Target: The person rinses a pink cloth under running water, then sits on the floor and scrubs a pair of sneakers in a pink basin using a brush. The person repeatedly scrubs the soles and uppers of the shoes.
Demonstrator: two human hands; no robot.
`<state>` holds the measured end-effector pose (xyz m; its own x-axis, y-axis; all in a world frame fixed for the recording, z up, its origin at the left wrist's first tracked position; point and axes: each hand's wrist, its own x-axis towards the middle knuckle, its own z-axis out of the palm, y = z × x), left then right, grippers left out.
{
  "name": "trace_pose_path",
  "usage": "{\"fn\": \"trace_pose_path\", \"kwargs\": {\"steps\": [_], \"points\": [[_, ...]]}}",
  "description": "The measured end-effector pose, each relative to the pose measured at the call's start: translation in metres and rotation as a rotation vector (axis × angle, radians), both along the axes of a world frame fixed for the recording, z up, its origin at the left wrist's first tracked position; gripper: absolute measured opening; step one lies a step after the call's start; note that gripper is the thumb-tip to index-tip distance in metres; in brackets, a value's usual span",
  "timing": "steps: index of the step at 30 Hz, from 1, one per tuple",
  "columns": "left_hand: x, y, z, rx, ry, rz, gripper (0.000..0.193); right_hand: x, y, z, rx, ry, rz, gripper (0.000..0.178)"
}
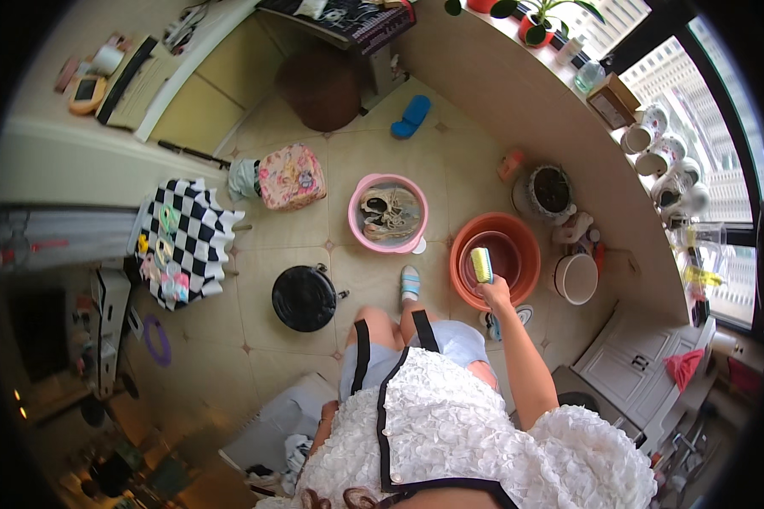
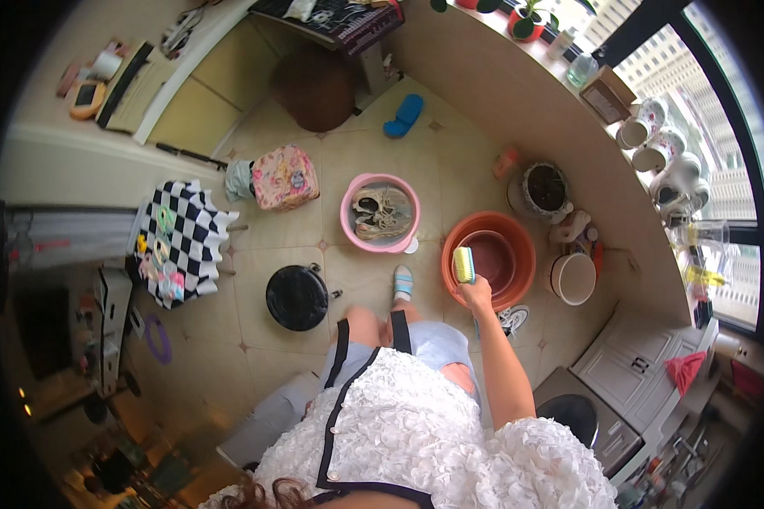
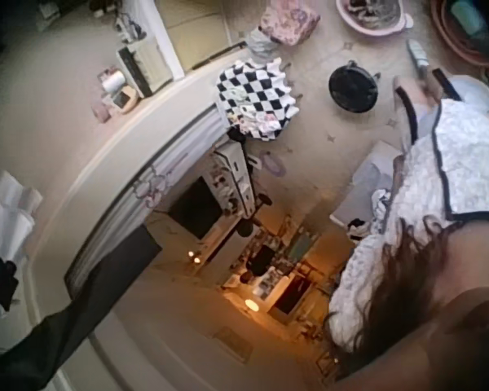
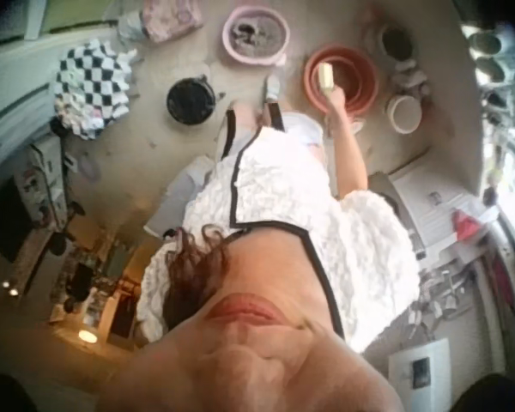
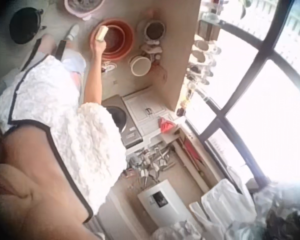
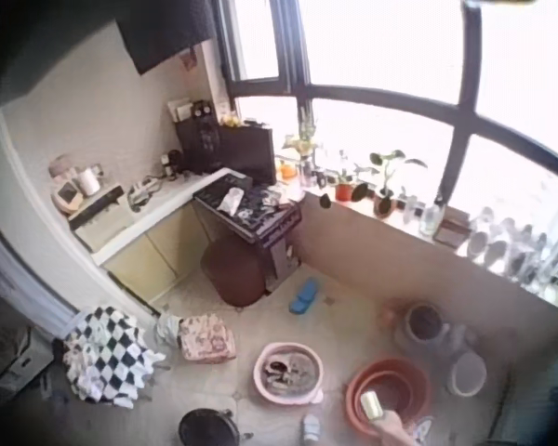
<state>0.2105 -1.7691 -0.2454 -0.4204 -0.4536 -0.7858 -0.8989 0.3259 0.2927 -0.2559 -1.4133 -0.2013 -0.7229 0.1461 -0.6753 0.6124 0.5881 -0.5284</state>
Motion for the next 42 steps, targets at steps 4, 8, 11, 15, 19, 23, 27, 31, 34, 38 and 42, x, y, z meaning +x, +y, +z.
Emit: {"fn": "trace_pose_path", "kwargs": {"steps": [4,8,11,15,19,23,27,31,34,38,42], "points": [[-0.104,-0.115,-0.001,-0.055,0.054,-0.181,0.025,-0.025,-0.05,0.018,0.064,-0.081,-0.065,0.041],[-0.245,-0.223,-0.018,-0.056,-0.07,-0.374,0.022,-0.013,-0.071,-0.03,0.261,-0.007,-0.3,0.037],[-0.356,-0.296,-0.028,0.012,-0.239,-0.365,0.017,0.007,-0.097,-0.049,0.267,0.009,-0.57,0.032],[-0.499,-0.356,-0.073,0.15,-0.11,-0.376,0.016,0.036,-0.147,-0.087,0.284,-0.073,-0.767,0.038],[-0.614,-0.366,-0.148,0.123,0.039,-0.617,0.017,0.039,-0.2,-0.151,0.256,-0.115,-0.818,0.037],[-0.663,-0.317,-0.219,0.141,-0.036,-0.633,0.019,0.021,-0.235,-0.23,0.167,-0.17,-0.733,0.032],[-0.679,-0.251,-0.309,0.213,-0.027,-0.856,0.019,0.007,-0.248,-0.332,0.32,-0.232,-0.738,0.028],[-0.667,-0.194,-0.402,0.075,0.073,-1.146,0.037,-0.004,-0.234,-0.444,0.422,-0.249,-0.824,0.031],[-0.674,-0.185,-0.44,-0.139,0.234,-1.257,0.078,-0.012,-0.218,-0.511,0.431,-0.169,-0.878,0.033],[-0.725,-0.173,-0.487,-0.219,0.593,-1.034,0.09,-0.003,-0.181,-0.568,0.339,-0.18,-1.03,0.045],[-0.732,-0.191,-0.532,-0.254,0.592,-0.855,0.096,-0.024,-0.169,-0.58,0.252,-0.145,-1.023,0.067]]}}
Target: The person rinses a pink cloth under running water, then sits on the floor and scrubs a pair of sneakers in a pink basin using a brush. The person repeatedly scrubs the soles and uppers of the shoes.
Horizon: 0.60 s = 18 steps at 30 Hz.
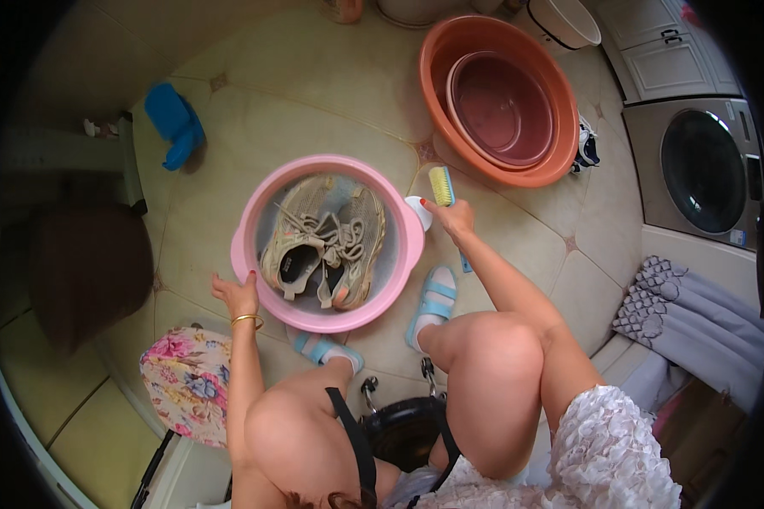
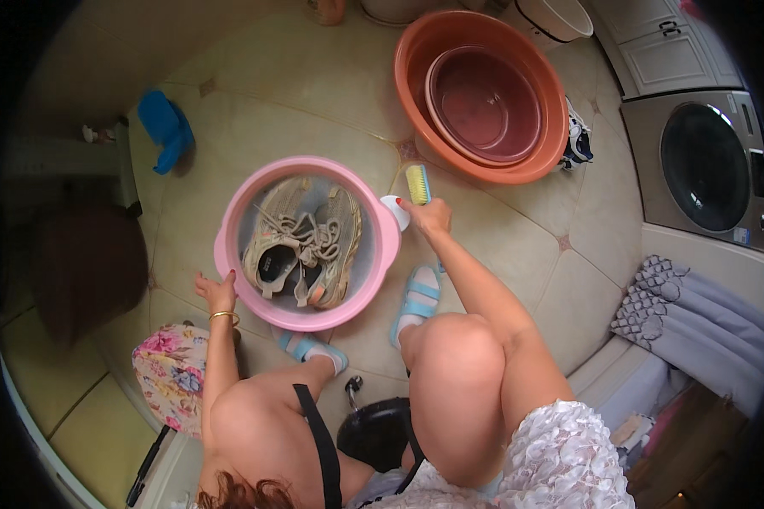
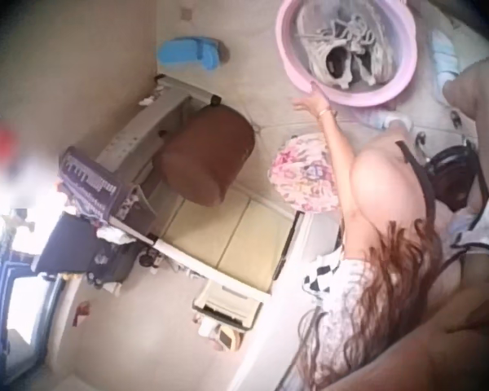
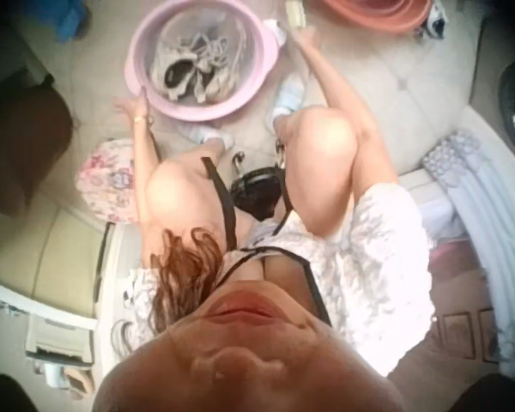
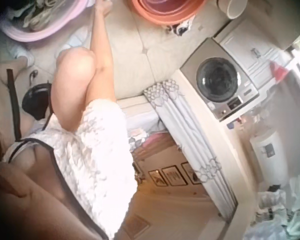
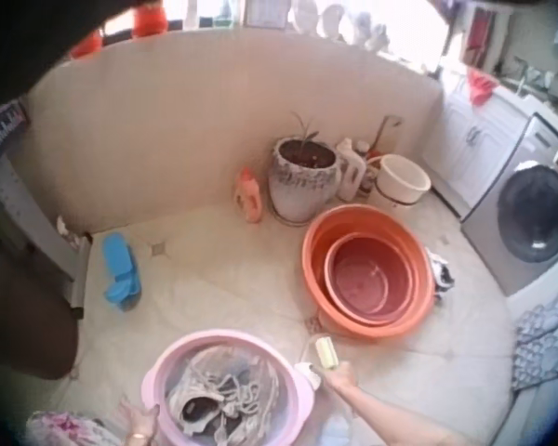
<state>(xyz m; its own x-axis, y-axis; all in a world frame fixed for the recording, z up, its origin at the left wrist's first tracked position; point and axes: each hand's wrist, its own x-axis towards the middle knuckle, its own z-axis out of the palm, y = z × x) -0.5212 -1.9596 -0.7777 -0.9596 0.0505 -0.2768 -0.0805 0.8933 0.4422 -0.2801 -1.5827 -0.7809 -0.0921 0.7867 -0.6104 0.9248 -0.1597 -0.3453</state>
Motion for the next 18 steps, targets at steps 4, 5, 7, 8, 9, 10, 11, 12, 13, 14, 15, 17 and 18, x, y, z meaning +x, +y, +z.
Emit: {"fn": "trace_pose_path", "kwargs": {"steps": [4,5,7,8,9,10,11,12,13,14,15,17,18], "points": [[-0.003,0.015,-0.006,0.034,0.052,0.006,0.096,-0.01,0.0,-0.016,0.149,0.025,0.154,0.081],[-0.007,0.02,-0.005,0.046,0.069,0.011,0.096,-0.008,0.006,-0.022,0.17,0.045,0.161,0.082],[-0.014,0.004,-0.004,0.077,0.171,-0.043,0.095,-0.002,0.006,-0.025,0.148,0.095,0.157,0.081],[-0.014,-0.009,0.001,0.086,0.212,-0.075,0.094,0.008,-0.003,-0.019,0.187,0.095,0.169,0.076],[-0.005,-0.015,0.012,0.104,0.208,-0.128,0.092,0.024,0.001,-0.011,0.242,0.077,0.182,0.071],[0.004,-0.027,0.019,0.083,0.193,-0.096,0.09,0.042,0.005,-0.004,0.213,0.047,0.145,0.065],[0.005,-0.042,0.022,0.055,0.187,-0.055,0.088,0.056,0.006,-0.003,0.179,0.025,0.117,0.06],[0.003,-0.062,0.022,0.026,0.187,-0.006,0.086,0.068,-0.002,-0.007,0.228,0.033,0.129,0.054],[-0.003,-0.075,0.019,0.122,0.099,0.044,0.082,0.083,-0.007,-0.009,0.282,0.039,0.132,0.048],[-0.008,-0.09,0.016,0.215,0.013,0.089,0.077,0.096,-0.016,-0.006,0.311,0.043,0.117,0.048],[0.001,-0.105,0.015,0.284,-0.053,0.091,0.071,0.111,-0.025,-0.007,0.333,0.047,0.112,0.047],[0.017,-0.112,0.025,0.421,-0.157,0.031,0.057,0.154,-0.028,0.004,0.362,0.04,0.066,0.046],[0.012,-0.111,0.047,0.489,-0.16,-0.023,0.05,0.165,-0.032,0.012,0.372,0.053,0.047,0.046]]}}
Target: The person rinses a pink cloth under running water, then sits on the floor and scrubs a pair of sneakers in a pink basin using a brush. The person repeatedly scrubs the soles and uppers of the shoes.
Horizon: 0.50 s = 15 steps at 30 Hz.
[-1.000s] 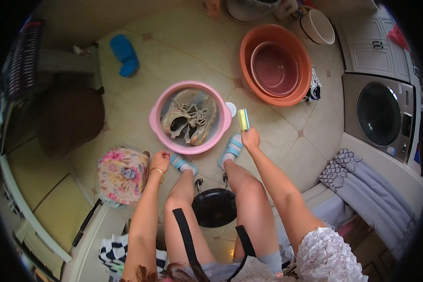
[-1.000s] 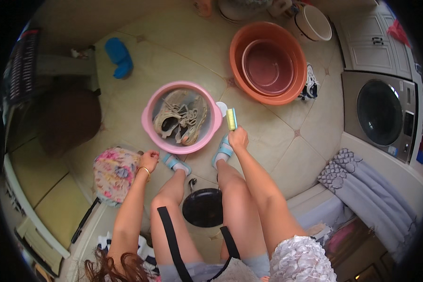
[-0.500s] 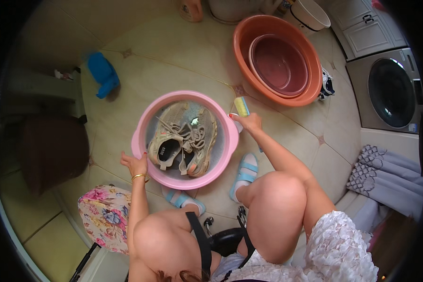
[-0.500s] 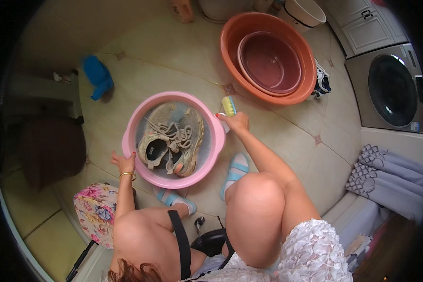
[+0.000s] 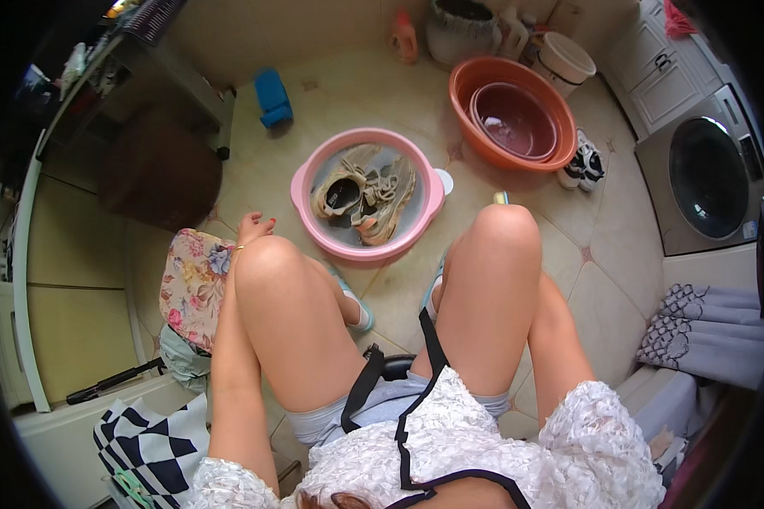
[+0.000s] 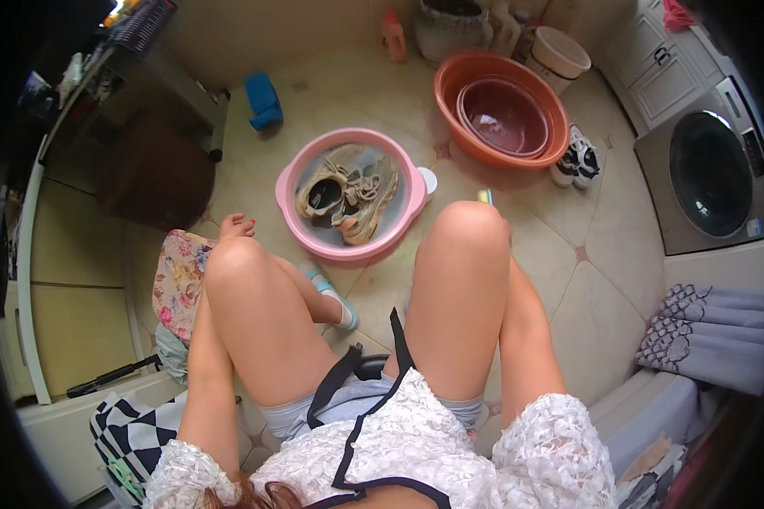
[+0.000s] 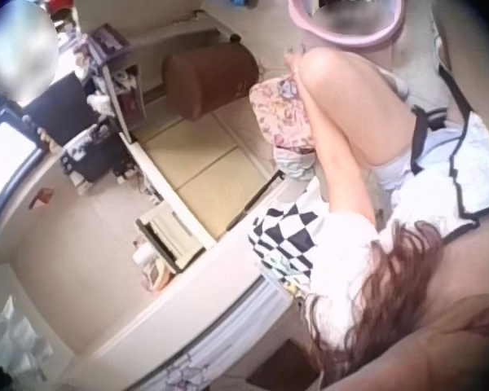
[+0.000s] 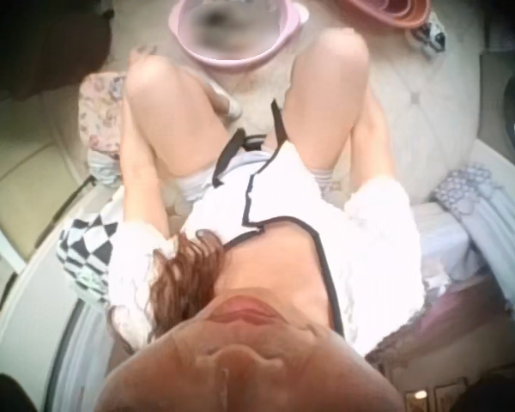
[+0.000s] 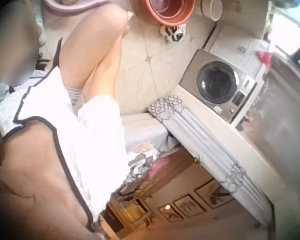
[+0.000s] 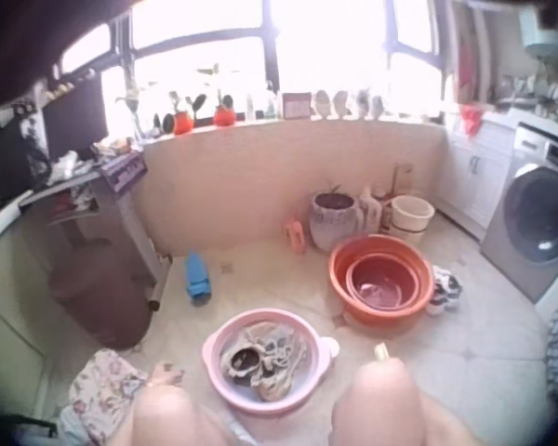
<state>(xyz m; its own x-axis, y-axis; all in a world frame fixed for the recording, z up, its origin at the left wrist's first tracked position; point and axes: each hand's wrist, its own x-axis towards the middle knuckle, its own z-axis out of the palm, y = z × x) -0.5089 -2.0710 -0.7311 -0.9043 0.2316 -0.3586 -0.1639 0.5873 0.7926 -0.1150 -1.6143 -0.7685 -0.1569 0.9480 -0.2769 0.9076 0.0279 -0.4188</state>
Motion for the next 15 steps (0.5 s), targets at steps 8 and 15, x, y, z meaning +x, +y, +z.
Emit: {"fn": "trace_pose_path", "kwargs": {"steps": [8,15], "points": [[0.025,0.027,0.244,0.453,0.162,-0.197,0.016,0.08,-0.01,0.041,-0.017,0.142,-0.068,0.041],[0.081,0.133,0.312,0.099,0.15,-0.431,0.024,0.1,0.036,0.102,-0.084,0.378,0.087,0.038]]}}
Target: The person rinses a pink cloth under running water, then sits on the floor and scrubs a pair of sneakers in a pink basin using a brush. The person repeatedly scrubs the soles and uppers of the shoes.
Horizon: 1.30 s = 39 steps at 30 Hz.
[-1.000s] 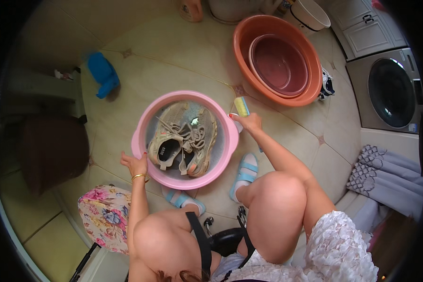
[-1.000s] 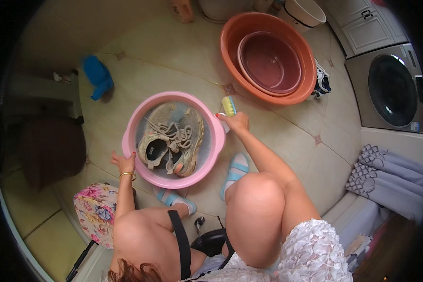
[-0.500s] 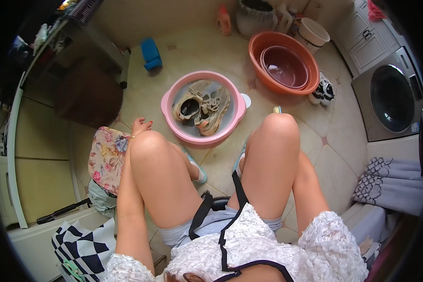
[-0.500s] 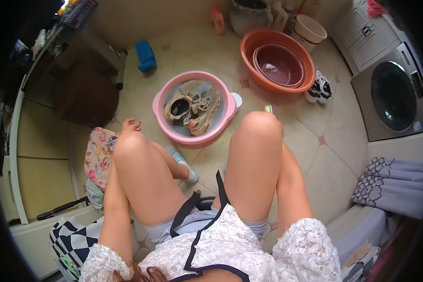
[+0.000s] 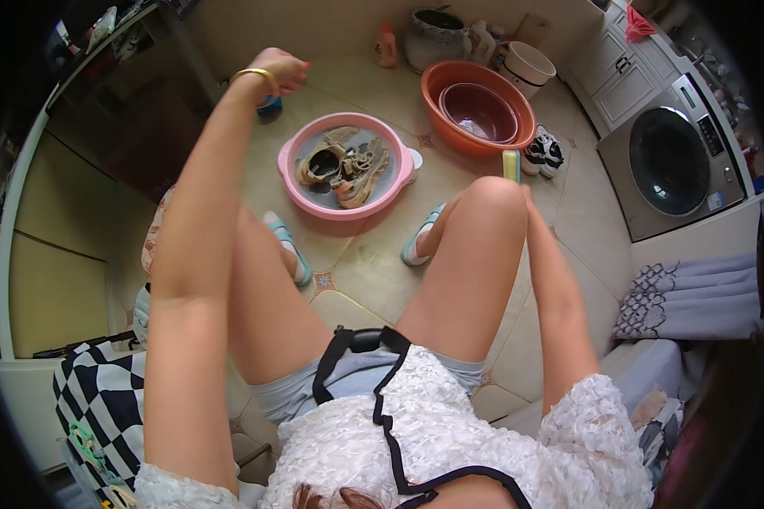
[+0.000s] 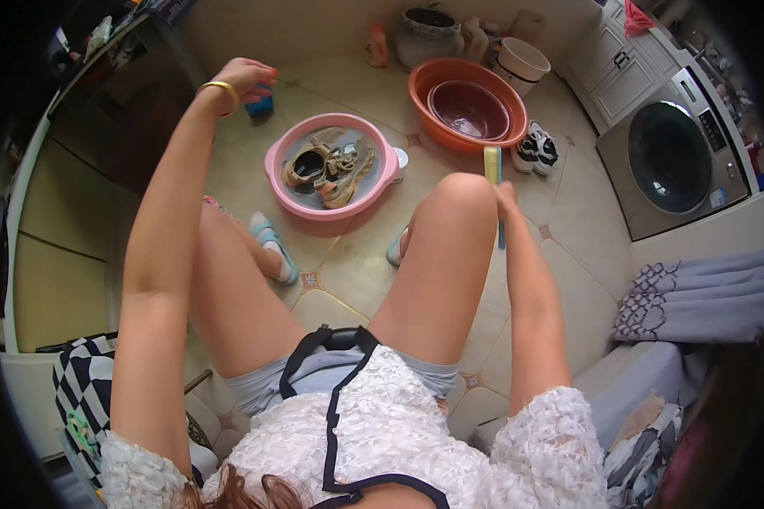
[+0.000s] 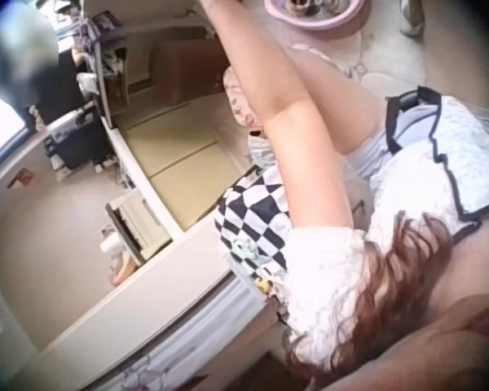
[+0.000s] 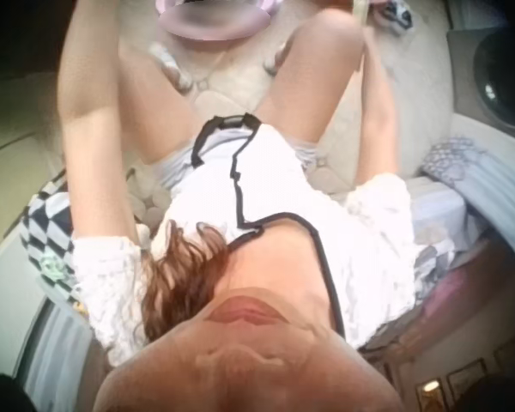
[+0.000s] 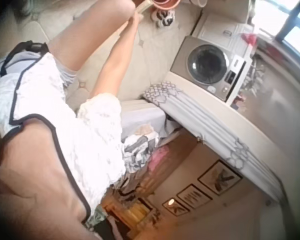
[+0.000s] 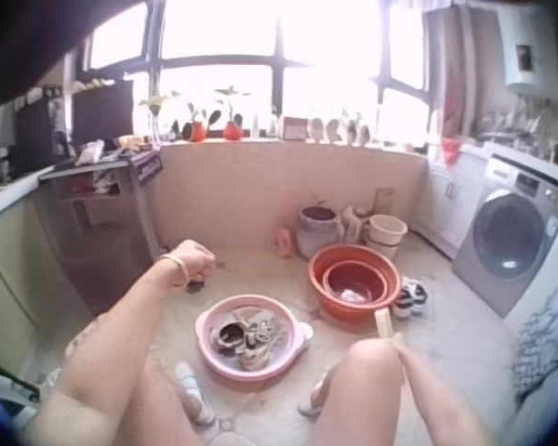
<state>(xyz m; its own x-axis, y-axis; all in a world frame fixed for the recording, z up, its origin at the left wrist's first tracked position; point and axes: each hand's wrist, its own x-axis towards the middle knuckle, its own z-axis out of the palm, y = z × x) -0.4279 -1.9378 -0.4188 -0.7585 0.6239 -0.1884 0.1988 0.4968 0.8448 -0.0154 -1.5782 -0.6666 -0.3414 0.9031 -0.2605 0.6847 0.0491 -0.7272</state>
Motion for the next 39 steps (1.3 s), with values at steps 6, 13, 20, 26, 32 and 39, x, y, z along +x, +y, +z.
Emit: {"fn": "trace_pose_path", "kwargs": {"steps": [6,13,20,26,32,39], "points": [[0.065,0.039,-0.096,0.083,-0.288,-0.037,0.017,-0.088,-0.001,0.148,-0.004,-0.107,0.37,0.03],[0.091,0.02,-0.272,0.062,-0.8,0.308,0.004,-0.228,-0.046,0.103,-0.037,-0.163,0.329,0.013],[0.088,0.019,-0.375,-0.016,-0.378,0.553,0.021,-0.229,-0.028,-0.135,-0.391,-0.045,-0.212,0.046],[0.066,0.015,-0.389,-0.074,-0.386,0.78,0.042,-0.257,-0.037,-0.179,-0.782,0.02,-0.334,0.087],[0.053,0.034,-0.391,-0.202,-0.525,0.683,0.057,-0.282,-0.032,-0.172,-0.75,-0.023,-0.213,0.063],[0.068,0.055,-0.366,-0.386,-0.367,0.504,0.038,-0.281,-0.017,-0.17,-0.834,0.019,-0.181,0.048]]}}
